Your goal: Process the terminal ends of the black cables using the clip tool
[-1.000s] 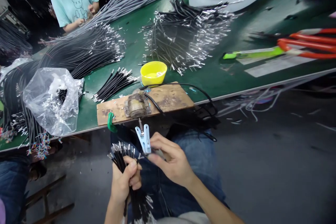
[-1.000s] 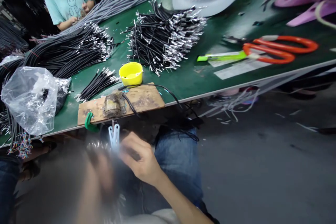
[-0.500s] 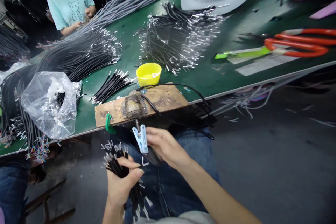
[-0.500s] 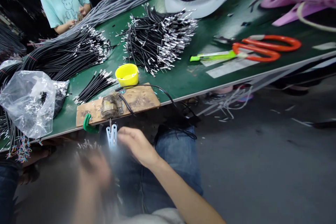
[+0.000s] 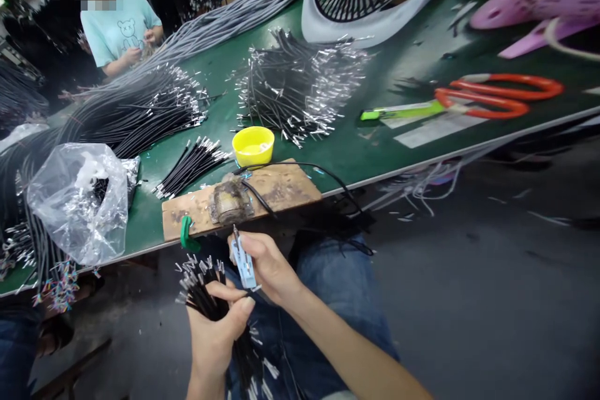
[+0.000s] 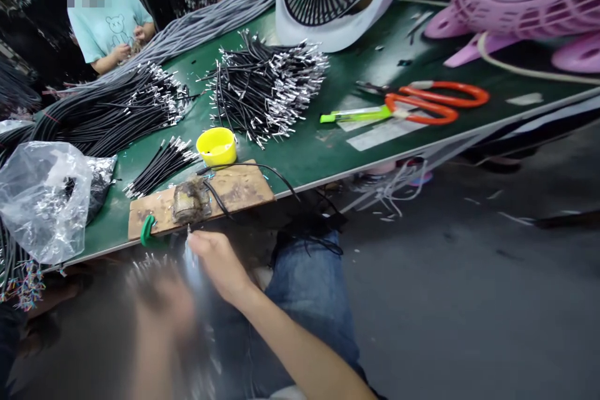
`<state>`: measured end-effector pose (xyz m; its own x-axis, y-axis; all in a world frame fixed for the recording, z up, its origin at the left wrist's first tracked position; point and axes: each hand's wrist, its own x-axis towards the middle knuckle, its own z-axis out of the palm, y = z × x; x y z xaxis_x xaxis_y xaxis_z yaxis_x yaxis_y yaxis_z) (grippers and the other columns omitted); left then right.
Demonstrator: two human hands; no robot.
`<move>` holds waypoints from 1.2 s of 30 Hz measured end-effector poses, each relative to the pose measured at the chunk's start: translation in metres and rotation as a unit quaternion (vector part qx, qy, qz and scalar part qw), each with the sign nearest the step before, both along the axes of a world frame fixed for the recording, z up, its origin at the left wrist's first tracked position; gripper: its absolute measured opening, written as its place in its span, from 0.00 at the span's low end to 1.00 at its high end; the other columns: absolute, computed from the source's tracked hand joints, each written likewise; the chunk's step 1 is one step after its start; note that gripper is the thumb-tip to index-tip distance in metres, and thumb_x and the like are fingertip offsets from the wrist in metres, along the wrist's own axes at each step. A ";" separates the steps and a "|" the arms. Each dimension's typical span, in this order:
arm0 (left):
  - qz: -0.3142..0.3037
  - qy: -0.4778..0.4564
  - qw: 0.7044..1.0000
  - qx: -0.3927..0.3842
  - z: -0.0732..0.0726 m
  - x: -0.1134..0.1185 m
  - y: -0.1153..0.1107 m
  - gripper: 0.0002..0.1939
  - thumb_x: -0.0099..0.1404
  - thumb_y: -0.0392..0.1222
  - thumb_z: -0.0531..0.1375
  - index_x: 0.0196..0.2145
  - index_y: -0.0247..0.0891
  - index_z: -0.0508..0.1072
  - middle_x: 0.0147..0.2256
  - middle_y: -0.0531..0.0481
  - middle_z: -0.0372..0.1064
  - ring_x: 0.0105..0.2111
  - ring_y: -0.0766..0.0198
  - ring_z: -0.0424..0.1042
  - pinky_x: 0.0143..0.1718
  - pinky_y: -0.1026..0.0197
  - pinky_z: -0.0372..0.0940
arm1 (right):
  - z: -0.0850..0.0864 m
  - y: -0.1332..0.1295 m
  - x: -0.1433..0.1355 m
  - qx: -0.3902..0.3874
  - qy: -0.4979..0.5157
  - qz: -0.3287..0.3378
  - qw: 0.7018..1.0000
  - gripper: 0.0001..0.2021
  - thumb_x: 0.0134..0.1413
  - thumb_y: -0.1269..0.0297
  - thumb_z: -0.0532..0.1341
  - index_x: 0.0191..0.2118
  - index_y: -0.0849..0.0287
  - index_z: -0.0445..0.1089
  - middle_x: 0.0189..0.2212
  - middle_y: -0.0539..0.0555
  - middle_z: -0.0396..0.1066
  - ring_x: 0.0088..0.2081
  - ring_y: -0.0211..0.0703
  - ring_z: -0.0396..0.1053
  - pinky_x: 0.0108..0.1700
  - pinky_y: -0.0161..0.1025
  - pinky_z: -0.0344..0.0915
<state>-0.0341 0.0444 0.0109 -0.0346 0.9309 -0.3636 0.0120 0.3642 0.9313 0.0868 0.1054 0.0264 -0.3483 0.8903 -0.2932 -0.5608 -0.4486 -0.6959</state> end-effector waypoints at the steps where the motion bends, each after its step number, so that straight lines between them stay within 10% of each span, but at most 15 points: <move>1: -0.015 -0.007 1.000 -0.019 0.001 -0.001 0.001 0.11 0.42 0.44 0.70 0.14 0.39 0.74 0.12 0.50 0.65 0.13 0.64 0.64 0.15 0.61 0.62 | -0.002 0.000 0.000 -0.014 0.004 0.000 1.000 0.26 0.31 0.39 0.64 0.15 0.60 0.62 0.13 0.45 0.57 0.17 0.31 0.50 0.20 0.33 0.46; 11: 0.012 -0.028 1.000 0.003 -0.002 0.001 -0.016 0.11 0.38 0.45 0.72 0.14 0.37 0.75 0.12 0.49 0.65 0.15 0.64 0.63 0.17 0.61 0.61 | -0.041 -0.015 0.029 -0.002 -0.110 -0.050 0.993 0.24 0.35 0.42 0.65 0.14 0.60 0.63 0.14 0.48 0.59 0.19 0.34 0.54 0.22 0.34 0.51; 18: 0.120 -0.016 0.992 -0.016 0.004 0.031 -0.040 0.18 0.54 0.48 0.63 0.42 0.38 0.77 0.20 0.51 0.68 0.10 0.75 0.52 0.10 0.68 0.48 | -0.023 -0.048 0.035 0.303 -0.282 -0.108 0.904 0.12 0.50 0.62 0.63 0.19 0.57 0.69 0.17 0.50 0.63 0.22 0.39 0.58 0.25 0.38 0.57; 22: 0.135 0.002 0.991 0.011 0.009 0.038 -0.037 0.16 0.53 0.47 0.63 0.40 0.40 0.78 0.28 0.45 0.74 0.23 0.61 0.71 0.17 0.65 0.62 | -0.015 -0.056 0.028 0.421 -0.328 -0.004 0.846 0.08 0.47 0.68 0.65 0.36 0.55 0.74 0.30 0.55 0.74 0.33 0.48 0.67 0.38 0.45 0.63; 26: 0.134 -0.001 0.989 0.061 0.007 0.038 -0.035 0.13 0.51 0.41 0.65 0.37 0.39 0.78 0.38 0.44 0.75 0.45 0.51 0.72 0.47 0.57 0.65 | -0.024 -0.056 0.024 0.367 -0.315 0.089 0.871 0.09 0.45 0.70 0.65 0.36 0.56 0.74 0.33 0.55 0.72 0.37 0.48 0.67 0.41 0.44 0.64; 36: 0.164 0.015 0.986 0.019 -0.009 0.041 -0.035 0.13 0.50 0.36 0.65 0.36 0.35 0.77 0.35 0.45 0.76 0.38 0.55 0.74 0.42 0.56 0.68 | -0.041 -0.054 0.023 0.266 -0.228 0.048 0.935 0.05 0.49 0.65 0.62 0.26 0.58 0.69 0.28 0.52 0.66 0.31 0.42 0.62 0.33 0.37 0.59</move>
